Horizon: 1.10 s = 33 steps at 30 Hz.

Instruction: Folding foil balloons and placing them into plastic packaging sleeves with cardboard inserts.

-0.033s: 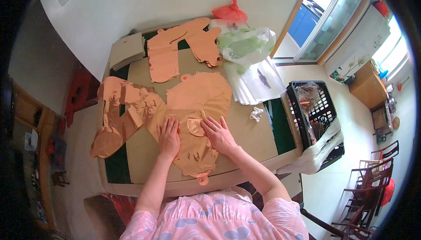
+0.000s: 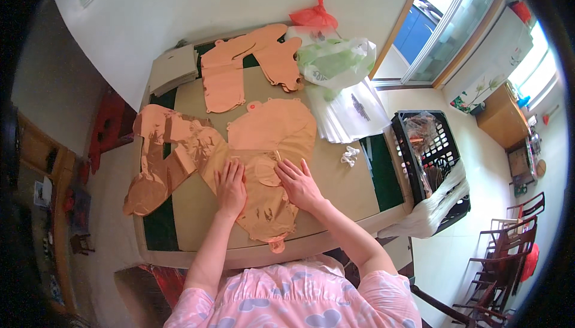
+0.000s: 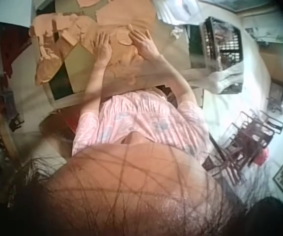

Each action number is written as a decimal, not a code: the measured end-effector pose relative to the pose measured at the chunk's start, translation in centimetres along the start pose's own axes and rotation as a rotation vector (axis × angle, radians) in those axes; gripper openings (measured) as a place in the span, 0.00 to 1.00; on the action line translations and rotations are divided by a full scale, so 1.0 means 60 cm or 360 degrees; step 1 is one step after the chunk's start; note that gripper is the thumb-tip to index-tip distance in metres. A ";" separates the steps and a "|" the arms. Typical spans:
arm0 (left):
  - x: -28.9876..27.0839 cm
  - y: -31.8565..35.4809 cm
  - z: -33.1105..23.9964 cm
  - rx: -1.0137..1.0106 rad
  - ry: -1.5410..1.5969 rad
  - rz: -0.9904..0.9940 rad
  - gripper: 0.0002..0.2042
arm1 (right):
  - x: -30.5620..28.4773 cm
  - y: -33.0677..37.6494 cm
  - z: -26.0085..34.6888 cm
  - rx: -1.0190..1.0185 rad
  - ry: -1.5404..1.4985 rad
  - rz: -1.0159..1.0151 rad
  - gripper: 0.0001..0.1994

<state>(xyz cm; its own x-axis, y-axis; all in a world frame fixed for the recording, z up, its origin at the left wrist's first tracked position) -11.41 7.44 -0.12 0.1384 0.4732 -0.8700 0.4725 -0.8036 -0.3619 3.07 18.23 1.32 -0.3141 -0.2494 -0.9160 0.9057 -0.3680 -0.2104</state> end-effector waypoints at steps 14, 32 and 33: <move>0.083 -0.103 -0.062 0.0203 0.0043 0.0297 0.23 | 0.000 0.002 -0.001 -0.0008 -0.0062 -0.0033 0.22; 0.069 -0.099 -0.071 0.0243 0.0010 0.0205 0.25 | -0.023 0.057 0.008 -0.0257 0.0066 0.0106 0.22; 0.069 -0.101 -0.071 0.0245 0.0009 0.0200 0.25 | -0.032 0.058 0.009 -0.0296 0.0041 0.0033 0.20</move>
<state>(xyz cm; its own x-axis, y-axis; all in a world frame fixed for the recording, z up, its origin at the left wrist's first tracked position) -9.97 15.81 -0.13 0.1932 0.3672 -0.9099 0.3124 -0.9021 -0.2977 6.68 16.92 2.50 -0.2897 -0.2313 -0.9287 0.9496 -0.1904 -0.2488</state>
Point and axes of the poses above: each hand's wrist, its own y-axis away from the middle knuckle, its own x-axis out of the palm, z = x × y, the point moved 9 cm from there along -y, towards the middle knuckle
